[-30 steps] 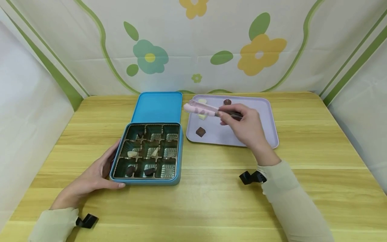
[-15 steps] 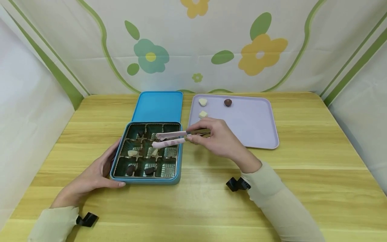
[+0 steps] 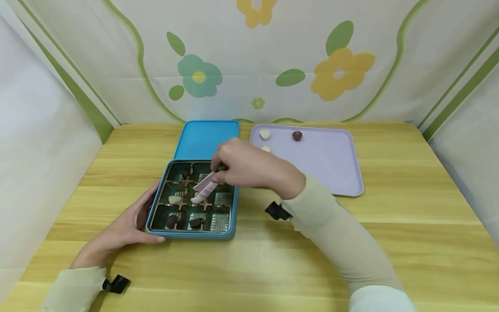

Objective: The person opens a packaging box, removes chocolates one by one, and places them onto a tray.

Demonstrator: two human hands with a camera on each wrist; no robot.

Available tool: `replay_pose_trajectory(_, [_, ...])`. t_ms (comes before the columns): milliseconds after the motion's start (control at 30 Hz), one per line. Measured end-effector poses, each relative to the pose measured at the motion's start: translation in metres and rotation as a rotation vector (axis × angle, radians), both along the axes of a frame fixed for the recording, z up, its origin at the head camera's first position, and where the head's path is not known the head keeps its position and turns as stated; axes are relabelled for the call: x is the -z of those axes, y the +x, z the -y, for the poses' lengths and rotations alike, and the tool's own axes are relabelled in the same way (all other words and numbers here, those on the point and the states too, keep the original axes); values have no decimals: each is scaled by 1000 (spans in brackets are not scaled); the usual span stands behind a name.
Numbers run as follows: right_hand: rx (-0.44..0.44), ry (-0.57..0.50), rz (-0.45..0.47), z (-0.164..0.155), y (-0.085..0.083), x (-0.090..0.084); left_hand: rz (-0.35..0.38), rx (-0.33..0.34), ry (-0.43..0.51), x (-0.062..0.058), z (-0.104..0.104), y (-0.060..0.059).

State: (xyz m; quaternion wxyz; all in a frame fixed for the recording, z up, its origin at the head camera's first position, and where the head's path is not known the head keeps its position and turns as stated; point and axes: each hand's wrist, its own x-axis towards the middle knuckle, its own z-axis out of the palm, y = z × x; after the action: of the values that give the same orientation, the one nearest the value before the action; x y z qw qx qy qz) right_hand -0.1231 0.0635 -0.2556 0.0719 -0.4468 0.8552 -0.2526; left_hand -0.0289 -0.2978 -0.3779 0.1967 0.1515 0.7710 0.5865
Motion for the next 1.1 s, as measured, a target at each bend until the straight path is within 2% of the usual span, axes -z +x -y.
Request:
replay_pose_trajectory(100, [-41, 104, 1, 17, -1, -4, -8, 1, 1, 1, 0, 0])
replay_pose_trajectory(167, [-63, 133, 10, 23, -2, -4, -11, 0, 5, 2, 0, 1])
replay_pose_trajectory(367, [-50, 32, 66, 18, -4, 11, -13, -6, 2, 2, 0, 4])
replay_pose_trajectory(467, [-35, -1, 62, 15, -5, 13, -16, -16, -4, 1, 3, 5])
replay_pose_trajectory(567, [-21, 10, 41, 17, -6, 6, -18, -18, -3, 0, 4, 4])
replay_pose_trajectory(700, [-30, 83, 24, 25, -7, -5, -13, -16, 3, 0, 4, 4])
replay_pose_trajectory(833, [-57, 141, 41, 34, -5, -2, -1, -11, 9, 1, 3, 5])
replay_pose_trajectory(1100, [-71, 91, 50, 33, -3, 1, -13, -24, -15, 0, 3, 3])
